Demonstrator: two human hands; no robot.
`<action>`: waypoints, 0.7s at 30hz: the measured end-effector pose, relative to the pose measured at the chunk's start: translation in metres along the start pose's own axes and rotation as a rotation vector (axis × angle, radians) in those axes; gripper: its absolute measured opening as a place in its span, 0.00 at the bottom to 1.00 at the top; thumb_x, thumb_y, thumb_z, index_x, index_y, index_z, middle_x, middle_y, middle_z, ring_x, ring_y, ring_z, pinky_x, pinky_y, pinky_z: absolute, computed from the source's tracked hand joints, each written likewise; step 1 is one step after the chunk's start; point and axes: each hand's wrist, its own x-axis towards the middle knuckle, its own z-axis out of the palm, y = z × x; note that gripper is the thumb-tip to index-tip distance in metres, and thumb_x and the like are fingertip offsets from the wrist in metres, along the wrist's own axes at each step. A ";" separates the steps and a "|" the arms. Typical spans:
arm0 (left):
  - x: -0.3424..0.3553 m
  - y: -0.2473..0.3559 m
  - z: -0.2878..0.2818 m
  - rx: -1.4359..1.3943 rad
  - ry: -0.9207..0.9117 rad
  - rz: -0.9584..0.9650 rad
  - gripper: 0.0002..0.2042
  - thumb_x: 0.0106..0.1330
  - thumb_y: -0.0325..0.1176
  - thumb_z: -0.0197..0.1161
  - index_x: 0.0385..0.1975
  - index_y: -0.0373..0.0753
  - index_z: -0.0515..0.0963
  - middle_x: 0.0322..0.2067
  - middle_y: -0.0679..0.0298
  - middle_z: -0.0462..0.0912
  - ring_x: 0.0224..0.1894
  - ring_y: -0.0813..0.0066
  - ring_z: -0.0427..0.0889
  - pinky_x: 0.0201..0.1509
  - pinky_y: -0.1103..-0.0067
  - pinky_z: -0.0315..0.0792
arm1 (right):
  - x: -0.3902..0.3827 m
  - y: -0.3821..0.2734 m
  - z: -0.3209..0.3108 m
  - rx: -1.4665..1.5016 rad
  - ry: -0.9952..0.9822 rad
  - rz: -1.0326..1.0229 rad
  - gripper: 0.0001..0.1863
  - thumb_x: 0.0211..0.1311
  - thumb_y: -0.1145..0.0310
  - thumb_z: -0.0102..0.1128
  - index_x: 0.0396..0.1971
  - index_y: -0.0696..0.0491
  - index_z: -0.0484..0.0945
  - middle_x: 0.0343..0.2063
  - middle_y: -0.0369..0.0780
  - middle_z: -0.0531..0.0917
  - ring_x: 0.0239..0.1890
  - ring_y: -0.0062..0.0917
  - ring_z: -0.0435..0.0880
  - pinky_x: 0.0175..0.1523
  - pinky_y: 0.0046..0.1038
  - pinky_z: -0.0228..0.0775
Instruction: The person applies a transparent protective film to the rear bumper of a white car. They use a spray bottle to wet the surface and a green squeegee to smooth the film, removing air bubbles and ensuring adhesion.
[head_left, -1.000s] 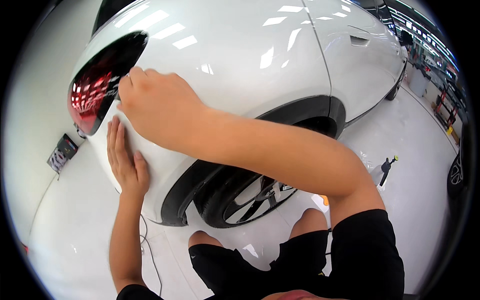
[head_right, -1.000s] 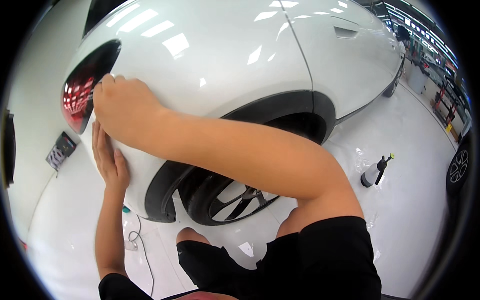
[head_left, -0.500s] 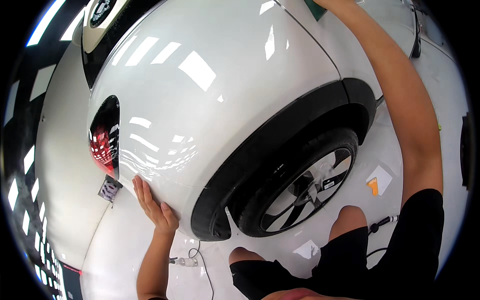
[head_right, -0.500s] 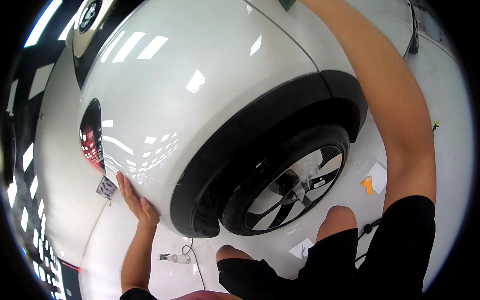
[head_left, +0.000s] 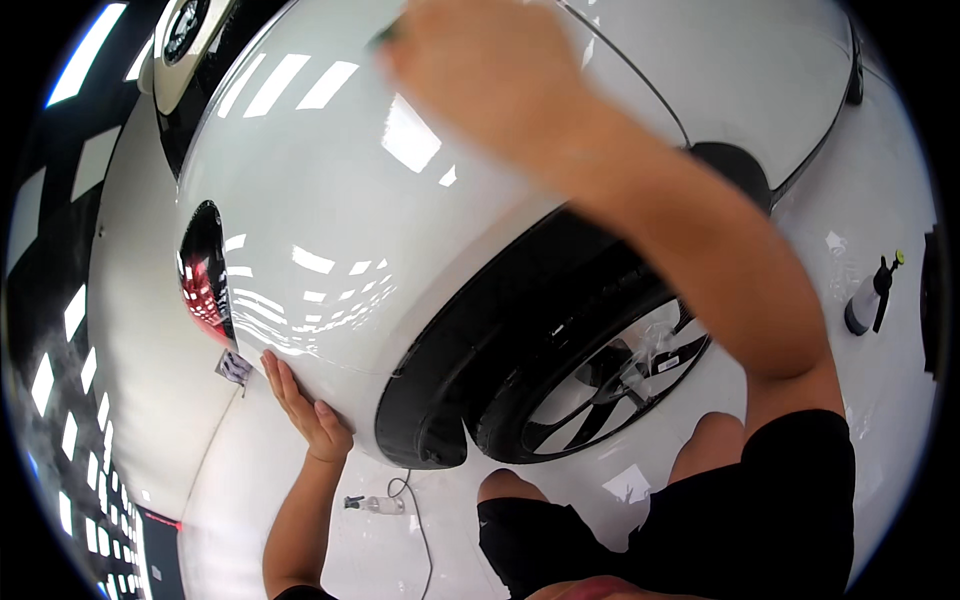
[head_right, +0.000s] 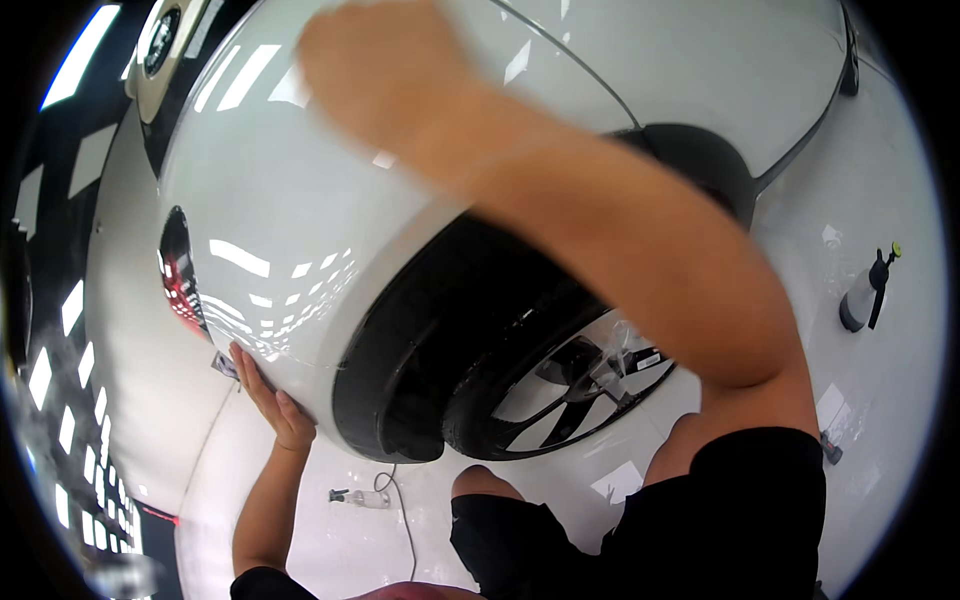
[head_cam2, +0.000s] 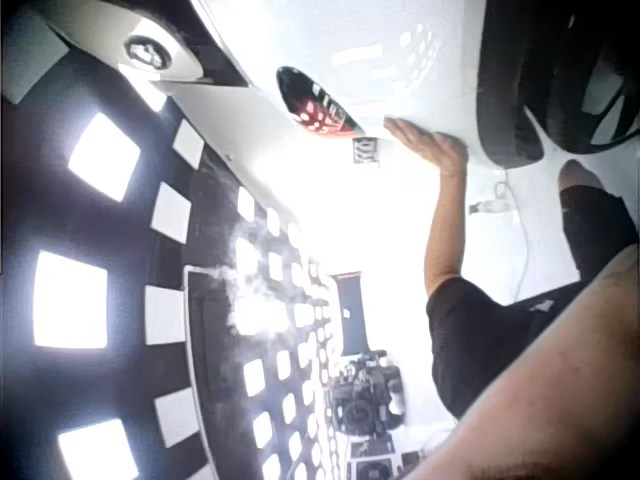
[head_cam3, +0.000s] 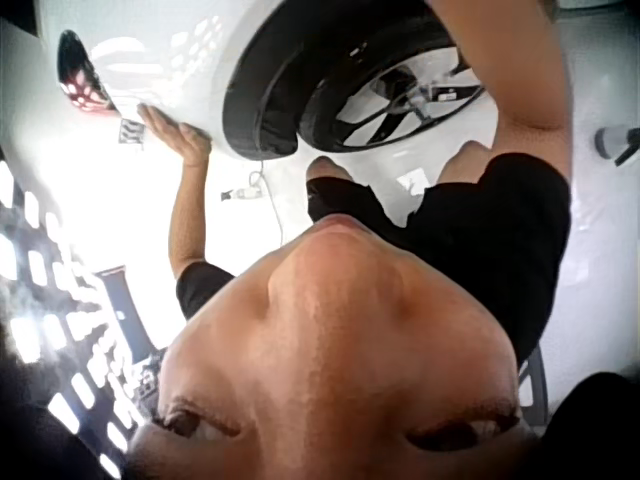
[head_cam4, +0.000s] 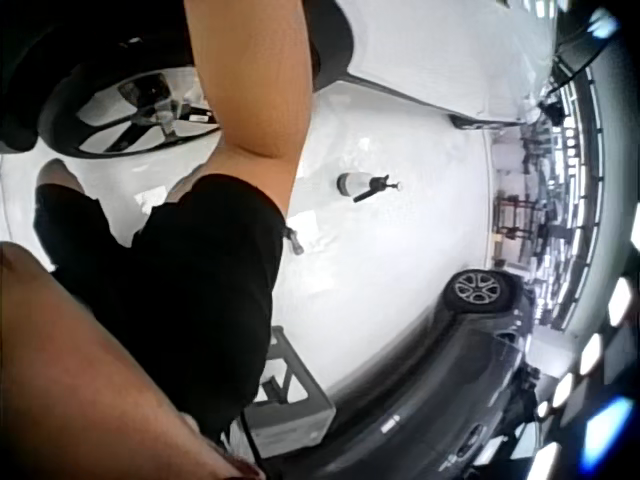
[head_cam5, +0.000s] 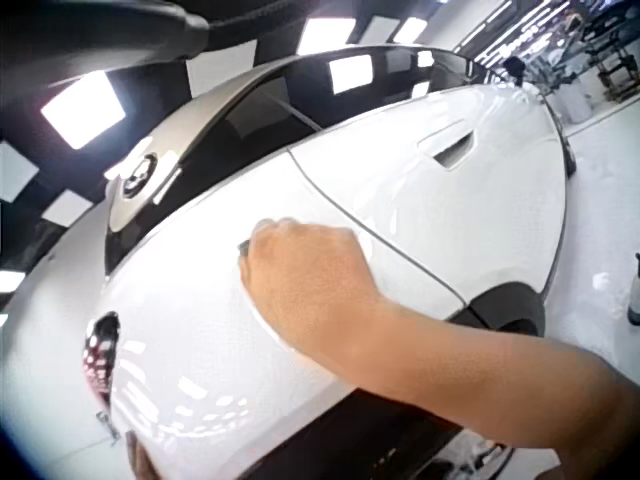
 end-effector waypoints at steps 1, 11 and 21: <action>-0.002 -0.001 -0.006 0.007 -0.001 -0.002 0.33 0.77 0.45 0.38 0.74 0.27 0.50 0.76 0.37 0.47 0.78 0.38 0.46 0.79 0.51 0.42 | 0.012 0.033 -0.027 -0.012 0.020 0.265 0.22 0.71 0.56 0.55 0.31 0.63 0.83 0.31 0.55 0.86 0.35 0.47 0.87 0.43 0.44 0.80; -0.017 -0.014 0.007 -0.009 0.015 -0.026 0.36 0.76 0.49 0.38 0.74 0.25 0.50 0.75 0.36 0.47 0.78 0.37 0.46 0.79 0.51 0.44 | -0.003 0.112 -0.027 0.109 0.294 0.220 0.22 0.74 0.59 0.56 0.23 0.60 0.73 0.17 0.41 0.74 0.22 0.26 0.75 0.31 0.33 0.66; 0.000 0.000 -0.007 0.116 0.020 -0.063 0.30 0.73 0.43 0.46 0.68 0.26 0.58 0.70 0.39 0.57 0.73 0.42 0.57 0.75 0.55 0.52 | 0.001 0.128 -0.021 0.215 0.321 0.182 0.18 0.73 0.63 0.57 0.26 0.62 0.76 0.19 0.46 0.79 0.22 0.32 0.77 0.32 0.36 0.68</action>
